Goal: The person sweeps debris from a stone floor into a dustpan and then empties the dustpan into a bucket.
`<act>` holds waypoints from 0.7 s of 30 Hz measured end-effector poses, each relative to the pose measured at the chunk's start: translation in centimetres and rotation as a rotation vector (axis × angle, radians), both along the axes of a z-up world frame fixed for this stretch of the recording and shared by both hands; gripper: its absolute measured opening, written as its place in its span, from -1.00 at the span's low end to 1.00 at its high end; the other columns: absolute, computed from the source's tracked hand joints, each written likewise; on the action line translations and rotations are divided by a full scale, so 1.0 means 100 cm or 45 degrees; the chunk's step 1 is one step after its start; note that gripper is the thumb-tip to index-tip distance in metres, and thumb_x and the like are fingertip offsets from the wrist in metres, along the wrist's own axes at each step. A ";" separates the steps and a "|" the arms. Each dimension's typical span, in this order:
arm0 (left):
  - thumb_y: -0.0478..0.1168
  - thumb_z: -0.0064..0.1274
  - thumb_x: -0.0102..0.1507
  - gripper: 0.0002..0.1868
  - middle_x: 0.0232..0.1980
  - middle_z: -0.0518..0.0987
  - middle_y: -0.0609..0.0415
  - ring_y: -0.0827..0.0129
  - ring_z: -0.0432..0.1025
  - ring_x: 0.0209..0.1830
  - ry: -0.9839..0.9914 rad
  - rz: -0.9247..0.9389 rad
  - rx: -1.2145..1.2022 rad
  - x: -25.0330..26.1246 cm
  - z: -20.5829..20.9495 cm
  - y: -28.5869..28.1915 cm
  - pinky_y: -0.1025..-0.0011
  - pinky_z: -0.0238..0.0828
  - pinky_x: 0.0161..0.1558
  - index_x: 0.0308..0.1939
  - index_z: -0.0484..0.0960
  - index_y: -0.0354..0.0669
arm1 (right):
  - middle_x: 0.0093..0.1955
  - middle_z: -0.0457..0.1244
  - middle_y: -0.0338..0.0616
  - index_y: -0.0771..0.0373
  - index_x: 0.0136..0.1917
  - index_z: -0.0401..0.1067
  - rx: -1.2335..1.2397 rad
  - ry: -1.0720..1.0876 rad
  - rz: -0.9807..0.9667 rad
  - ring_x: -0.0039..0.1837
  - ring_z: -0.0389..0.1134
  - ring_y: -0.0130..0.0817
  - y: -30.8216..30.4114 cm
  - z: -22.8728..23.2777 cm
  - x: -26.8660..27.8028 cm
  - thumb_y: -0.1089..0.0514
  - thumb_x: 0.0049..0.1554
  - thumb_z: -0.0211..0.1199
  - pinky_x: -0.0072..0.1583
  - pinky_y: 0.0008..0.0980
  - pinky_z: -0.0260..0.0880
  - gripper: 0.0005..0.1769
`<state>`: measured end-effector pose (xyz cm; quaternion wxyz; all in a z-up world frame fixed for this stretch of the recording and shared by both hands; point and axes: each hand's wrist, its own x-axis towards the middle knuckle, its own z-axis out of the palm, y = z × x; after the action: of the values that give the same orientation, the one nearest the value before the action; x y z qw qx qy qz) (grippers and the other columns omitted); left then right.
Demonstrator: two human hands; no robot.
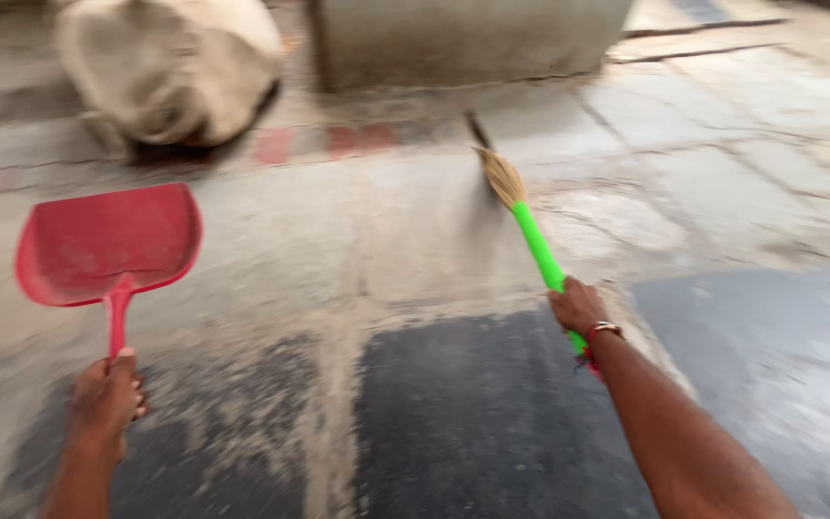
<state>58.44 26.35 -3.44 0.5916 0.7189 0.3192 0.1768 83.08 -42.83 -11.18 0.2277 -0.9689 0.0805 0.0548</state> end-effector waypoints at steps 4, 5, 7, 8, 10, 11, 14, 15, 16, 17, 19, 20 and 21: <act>-0.02 -0.11 0.53 -0.63 -0.45 0.24 0.16 0.46 0.14 -0.59 -0.117 -0.131 -0.153 0.059 -0.033 -0.027 0.36 0.06 -0.57 -0.25 0.34 -0.21 | -0.31 0.36 0.15 0.37 0.20 0.33 0.184 -0.237 -0.007 -0.38 0.44 0.01 0.007 0.045 -0.041 -0.05 0.23 0.09 -0.20 0.02 0.52 -0.55; -0.03 -0.10 0.51 -0.64 -0.45 0.25 0.16 0.46 0.14 -0.60 -0.118 -0.169 -0.174 0.070 -0.035 -0.037 0.36 0.07 -0.57 -0.25 0.35 -0.21 | -0.29 0.38 0.17 0.33 0.23 0.31 0.151 -0.167 0.005 -0.33 0.46 0.04 0.011 0.060 -0.052 -0.06 0.24 0.07 -0.16 0.05 0.53 -0.54; -0.05 -0.10 0.49 -0.66 -0.46 0.28 0.16 0.47 0.14 -0.60 -0.115 -0.241 -0.207 0.090 -0.034 -0.065 0.37 0.10 -0.57 -0.26 0.37 -0.21 | -0.23 0.41 0.21 0.25 0.28 0.28 0.095 -0.017 0.034 -0.24 0.50 0.10 0.016 0.080 -0.069 -0.08 0.25 0.03 -0.08 0.12 0.54 -0.54; -0.05 -0.10 0.48 -0.66 -0.47 0.28 0.15 0.46 0.15 -0.60 -0.100 -0.271 -0.189 0.094 -0.030 -0.077 0.36 0.10 -0.57 -0.27 0.38 -0.22 | -0.16 0.41 0.21 0.22 0.30 0.29 -0.040 -0.032 0.125 -0.14 0.48 0.11 0.012 0.086 -0.072 -0.10 0.26 0.04 -0.02 0.13 0.51 -0.54; -0.06 -0.09 0.47 -0.66 -0.48 0.28 0.15 0.46 0.16 -0.60 -0.069 -0.314 -0.155 0.093 -0.019 -0.091 0.35 0.12 -0.57 -0.29 0.40 -0.23 | -0.01 0.40 0.20 0.14 0.32 0.30 -0.315 -0.052 0.326 0.05 0.44 0.12 -0.001 0.086 -0.074 -0.13 0.27 0.08 0.11 0.14 0.43 -0.54; -0.06 -0.09 0.47 -0.66 -0.49 0.29 0.14 0.44 0.16 -0.61 -0.070 -0.348 -0.131 0.091 -0.013 -0.093 0.34 0.13 -0.57 -0.29 0.40 -0.23 | 0.05 0.39 0.16 0.09 0.34 0.29 -0.337 0.021 0.284 0.10 0.42 0.10 -0.009 0.081 -0.077 -0.13 0.25 0.09 0.14 0.13 0.43 -0.53; -0.05 -0.09 0.46 -0.63 -0.50 0.30 0.12 0.40 0.19 -0.62 -0.056 -0.325 -0.045 0.066 0.004 -0.075 0.31 0.15 -0.58 -0.30 0.41 -0.27 | 0.11 0.36 0.13 0.05 0.34 0.31 -0.457 0.128 0.220 0.14 0.40 0.09 -0.020 0.070 -0.072 -0.15 0.24 0.13 0.15 0.09 0.43 -0.52; -0.05 -0.09 0.47 -0.62 -0.50 0.31 0.11 0.38 0.20 -0.62 -0.046 -0.278 -0.007 0.057 0.009 -0.066 0.30 0.16 -0.58 -0.31 0.41 -0.29 | 0.06 0.36 0.19 0.11 0.31 0.33 -0.529 0.085 0.198 0.07 0.40 0.14 -0.017 0.071 -0.064 -0.17 0.26 0.13 0.09 0.09 0.44 -0.53; -0.05 -0.09 0.47 -0.60 -0.50 0.32 0.10 0.37 0.21 -0.63 -0.035 -0.241 0.037 0.045 0.012 -0.055 0.30 0.16 -0.57 -0.32 0.41 -0.31 | -0.05 0.40 0.17 0.22 0.28 0.35 -0.355 0.141 0.120 -0.10 0.46 0.04 -0.012 0.075 -0.053 -0.11 0.27 0.11 -0.04 0.00 0.52 -0.55; -0.03 -0.09 0.48 -0.59 -0.49 0.32 0.12 0.38 0.21 -0.62 -0.064 -0.187 0.038 0.030 0.014 -0.042 0.31 0.17 -0.56 -0.31 0.41 -0.29 | -0.15 0.45 0.15 0.32 0.25 0.38 -0.183 0.204 0.044 -0.26 0.51 -0.05 -0.006 0.078 -0.044 -0.06 0.29 0.08 -0.16 -0.10 0.59 -0.56; 0.00 -0.09 0.52 -0.57 -0.47 0.31 0.14 0.42 0.21 -0.60 -0.126 -0.106 0.046 0.010 0.020 -0.008 0.33 0.20 -0.55 -0.29 0.41 -0.26 | -0.25 0.43 0.12 0.40 0.21 0.38 -0.119 0.096 0.047 -0.37 0.46 -0.15 0.020 0.073 -0.042 0.01 0.29 0.08 -0.27 -0.17 0.54 -0.58; -0.01 -0.08 0.49 -0.66 -0.45 0.36 0.18 0.46 0.26 -0.58 -0.093 0.000 0.061 0.001 0.024 0.009 0.37 0.26 -0.52 -0.25 0.46 -0.18 | -0.30 0.43 0.11 0.44 0.19 0.38 -0.096 0.036 0.030 -0.42 0.44 -0.20 0.025 0.076 -0.044 0.04 0.29 0.07 -0.32 -0.21 0.52 -0.60; -0.03 -0.07 0.47 -0.73 -0.43 0.41 0.21 0.51 0.31 -0.55 -0.060 0.105 0.075 -0.009 0.029 0.026 0.40 0.33 -0.50 -0.20 0.50 -0.09 | -0.34 0.39 0.07 0.42 0.19 0.36 -0.038 -0.019 0.076 -0.44 0.40 -0.22 0.038 0.075 -0.048 0.01 0.29 0.07 -0.33 -0.21 0.48 -0.59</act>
<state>57.58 28.90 -0.55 0.5697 0.7179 0.3293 0.2274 78.32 -39.08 -3.73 0.2119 -0.9745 0.0506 0.0532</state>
